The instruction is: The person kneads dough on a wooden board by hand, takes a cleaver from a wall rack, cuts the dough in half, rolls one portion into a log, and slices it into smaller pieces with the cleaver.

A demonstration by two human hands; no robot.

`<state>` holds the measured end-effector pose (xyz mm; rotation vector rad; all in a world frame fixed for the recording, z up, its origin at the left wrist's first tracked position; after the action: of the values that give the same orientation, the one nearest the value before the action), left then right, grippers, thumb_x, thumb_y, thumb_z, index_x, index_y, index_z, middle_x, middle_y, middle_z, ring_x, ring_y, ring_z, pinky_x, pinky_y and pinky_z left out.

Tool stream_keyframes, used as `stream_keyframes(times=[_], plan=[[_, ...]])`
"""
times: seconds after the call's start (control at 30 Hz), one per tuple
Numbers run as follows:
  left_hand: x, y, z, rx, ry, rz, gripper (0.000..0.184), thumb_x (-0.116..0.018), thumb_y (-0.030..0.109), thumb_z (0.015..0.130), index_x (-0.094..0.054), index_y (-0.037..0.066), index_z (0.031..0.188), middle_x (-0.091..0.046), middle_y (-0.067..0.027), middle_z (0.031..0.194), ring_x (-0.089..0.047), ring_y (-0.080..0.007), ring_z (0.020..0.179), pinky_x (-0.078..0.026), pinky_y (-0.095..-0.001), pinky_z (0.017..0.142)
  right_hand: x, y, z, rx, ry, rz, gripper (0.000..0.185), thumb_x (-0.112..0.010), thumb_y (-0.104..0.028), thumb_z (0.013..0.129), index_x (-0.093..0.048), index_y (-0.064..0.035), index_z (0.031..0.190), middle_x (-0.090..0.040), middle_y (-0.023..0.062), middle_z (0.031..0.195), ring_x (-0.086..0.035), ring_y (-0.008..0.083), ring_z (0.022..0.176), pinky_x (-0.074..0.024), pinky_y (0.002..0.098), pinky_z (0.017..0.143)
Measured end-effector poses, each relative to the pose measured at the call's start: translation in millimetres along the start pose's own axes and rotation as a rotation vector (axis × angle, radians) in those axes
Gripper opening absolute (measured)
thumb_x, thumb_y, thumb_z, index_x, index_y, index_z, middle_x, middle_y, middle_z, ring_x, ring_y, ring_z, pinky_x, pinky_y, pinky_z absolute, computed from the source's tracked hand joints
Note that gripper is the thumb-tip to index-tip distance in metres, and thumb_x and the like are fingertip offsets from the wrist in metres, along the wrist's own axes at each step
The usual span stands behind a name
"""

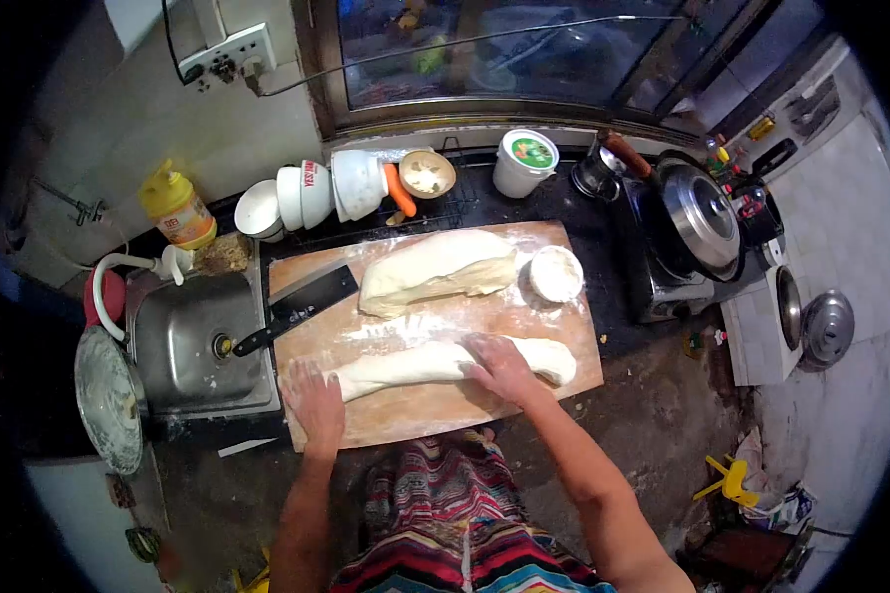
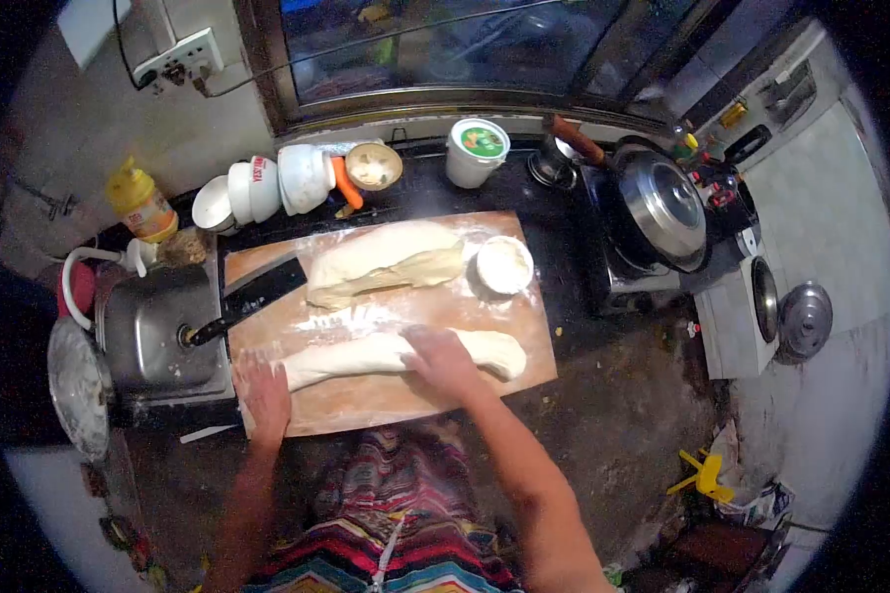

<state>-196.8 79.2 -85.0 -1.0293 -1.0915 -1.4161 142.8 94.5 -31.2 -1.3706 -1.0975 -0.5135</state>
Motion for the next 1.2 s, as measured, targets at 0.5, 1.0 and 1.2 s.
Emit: stream_keyframes(times=[0.5, 1.0, 1.2], plan=[[12, 225, 68, -0.299, -0.786, -0.525, 0.061, -0.079, 0.049, 0.072, -0.066, 0.005, 0.113, -0.067, -0.0207, 0.105, -0.065, -0.0345, 0.1, -0.051, -0.0436, 0.087, 84, 148, -81, -0.135, -0.151, 0.081, 0.053, -0.078, -0.022, 0.074, -0.063, -0.0095, 0.124, -0.062, 0.0166, 0.123, -0.058, 0.0348, 0.115, -0.0453, 0.0415, 0.101], [-9, 255, -76, -0.218, -0.077, -0.242, 0.063, -0.065, 0.031, 0.085, -0.051, -0.004, 0.135, -0.047, -0.0223, 0.144, -0.037, -0.0361, 0.14, -0.019, -0.056, 0.117, 12, 73, -106, 0.272, -0.024, -0.257, 0.058, -0.056, -0.036, 0.093, -0.045, -0.008, 0.142, -0.049, 0.0143, 0.144, -0.043, 0.0308, 0.135, -0.0281, 0.0501, 0.113], [-31, 236, -18, -0.324, -0.195, -0.194, 0.062, -0.059, 0.041, 0.089, -0.054, -0.001, 0.133, -0.049, -0.0206, 0.143, -0.04, -0.0346, 0.138, -0.023, -0.054, 0.116, 23, 93, -78, 0.262, -0.215, -0.227, 0.058, -0.048, -0.042, 0.097, -0.043, -0.0113, 0.146, -0.055, 0.0163, 0.134, -0.053, 0.032, 0.12, -0.0342, 0.0499, 0.106]])
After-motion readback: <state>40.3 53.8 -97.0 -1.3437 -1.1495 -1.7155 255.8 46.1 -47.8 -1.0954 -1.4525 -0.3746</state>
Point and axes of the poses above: each hand's wrist, its own z-axis towards the middle knuckle, its own x-axis out of the back of the hand, y = z × x, the point moved 5 cm from there along z, towards the middle knuckle
